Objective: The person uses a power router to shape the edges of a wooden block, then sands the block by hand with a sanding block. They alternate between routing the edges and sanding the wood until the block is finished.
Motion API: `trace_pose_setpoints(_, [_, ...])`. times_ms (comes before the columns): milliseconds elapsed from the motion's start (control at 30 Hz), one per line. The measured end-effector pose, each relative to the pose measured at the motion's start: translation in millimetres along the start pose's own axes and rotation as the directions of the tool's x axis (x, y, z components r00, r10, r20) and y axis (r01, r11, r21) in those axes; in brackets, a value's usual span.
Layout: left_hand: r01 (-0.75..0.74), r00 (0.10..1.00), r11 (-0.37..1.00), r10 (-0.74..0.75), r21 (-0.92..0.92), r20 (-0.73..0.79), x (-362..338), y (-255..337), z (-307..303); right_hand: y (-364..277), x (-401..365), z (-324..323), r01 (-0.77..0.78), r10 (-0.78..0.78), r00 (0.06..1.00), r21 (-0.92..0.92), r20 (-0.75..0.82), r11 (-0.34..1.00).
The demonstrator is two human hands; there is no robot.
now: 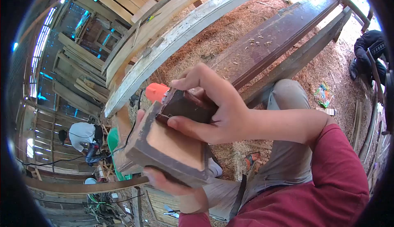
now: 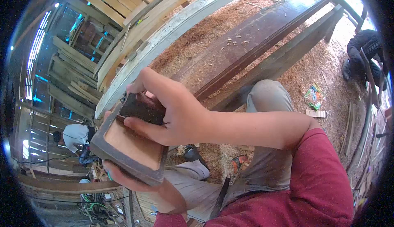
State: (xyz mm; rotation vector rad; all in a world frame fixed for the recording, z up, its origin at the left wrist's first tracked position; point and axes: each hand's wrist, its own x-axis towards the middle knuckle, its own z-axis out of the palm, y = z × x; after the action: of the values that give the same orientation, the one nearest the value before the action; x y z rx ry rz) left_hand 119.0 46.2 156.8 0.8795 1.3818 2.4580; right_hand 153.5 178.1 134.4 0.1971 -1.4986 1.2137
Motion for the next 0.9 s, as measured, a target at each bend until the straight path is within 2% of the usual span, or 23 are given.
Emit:
trace_pose_setpoints(67, [-0.125, 0.990, 0.987, 0.130, 0.099, -0.045, 9, -1, -11, 0, 2, 0, -0.012, 0.010, 0.992, 0.009, 0.127, 1.000])
trace_pose_setpoints(133, [-0.371, 0.919, 0.865, 0.394, 0.338, 0.000, 18, -10, -44, 1, 2, 0, -0.016, 0.014, 0.981, 0.011, 0.195, 1.000])
trace_pose_setpoints(167, [-0.429, 0.890, 0.812, 0.455, 0.396, 0.030, 22, -13, -55, 2, 1, 0, -0.016, 0.014, 0.979, 0.008, 0.205, 1.000])
trace_pose_setpoints(233, [-0.433, 0.893, 0.813, 0.445, 0.389, 0.064, 20, -11, -48, 2, 1, 1, -0.012, 0.012, 0.974, -0.001, 0.226, 1.000])
trace_pose_setpoints(333, [-0.217, 0.976, 0.943, 0.208, 0.251, 0.062, 9, -10, -17, 9, -3, 2, -0.004, 0.004, 1.000, 0.020, 0.014, 1.000])
trace_pose_setpoints(433, [-0.127, 0.992, 0.984, 0.128, 0.127, -0.001, 5, -7, -1, -1, 4, -6, -0.054, 0.054, 0.998, 0.005, 0.025, 0.999])
trace_pose_setpoints(500, [-0.246, 0.967, 0.952, 0.255, 0.184, -0.026, 7, -11, -13, -2, 7, -7, -0.077, 0.076, 0.980, 0.000, 0.184, 0.997])
trace_pose_setpoints(533, [-0.378, 0.919, 0.876, 0.394, 0.299, 0.009, 9, -19, -42, -1, 7, -7, -0.090, 0.087, 0.964, 0.002, 0.252, 0.996])
trace_pose_setpoints(633, [-0.609, 0.792, 0.732, 0.582, 0.305, 0.185, 29, -13, -53, 4, 0, 2, -0.075, 0.064, 0.950, 0.025, 0.305, 0.997])
trace_pose_setpoints(667, [-0.521, 0.854, 0.816, 0.498, 0.252, 0.150, 24, -13, -46, 1, -1, 0, -0.086, 0.085, 0.953, -0.008, 0.292, 0.996])
trace_pose_setpoints(733, [-0.318, 0.947, 0.939, 0.309, 0.129, 0.084, 19, -5, -16, 3, -4, -1, -0.063, 0.063, 0.987, -0.008, 0.145, 0.998])
trace_pose_setpoints(767, [-0.238, 0.969, 0.958, 0.223, 0.160, 0.108, 13, -4, -14, 5, -4, -2, -0.054, 0.055, 0.995, -0.011, 0.082, 0.998])
trace_pose_setpoints(800, [-0.160, 0.982, 0.968, 0.136, 0.196, 0.131, 7, -4, -12, 11, 1, -6, 0.038, -0.036, 0.998, -0.039, 0.046, 0.999])
trace_pose_setpoints(867, [-0.003, 0.999, 0.997, -0.001, 0.077, 0.046, 0, -1, 1, 12, 4, -7, 0.010, -0.012, 0.999, 0.030, 0.049, 0.999])
trace_pose_setpoints(900, [-0.011, 0.999, 0.999, 0.009, 0.045, 0.032, 4, -3, -1, 12, 5, -8, -0.001, -0.002, 0.999, 0.061, 0.046, 0.998])
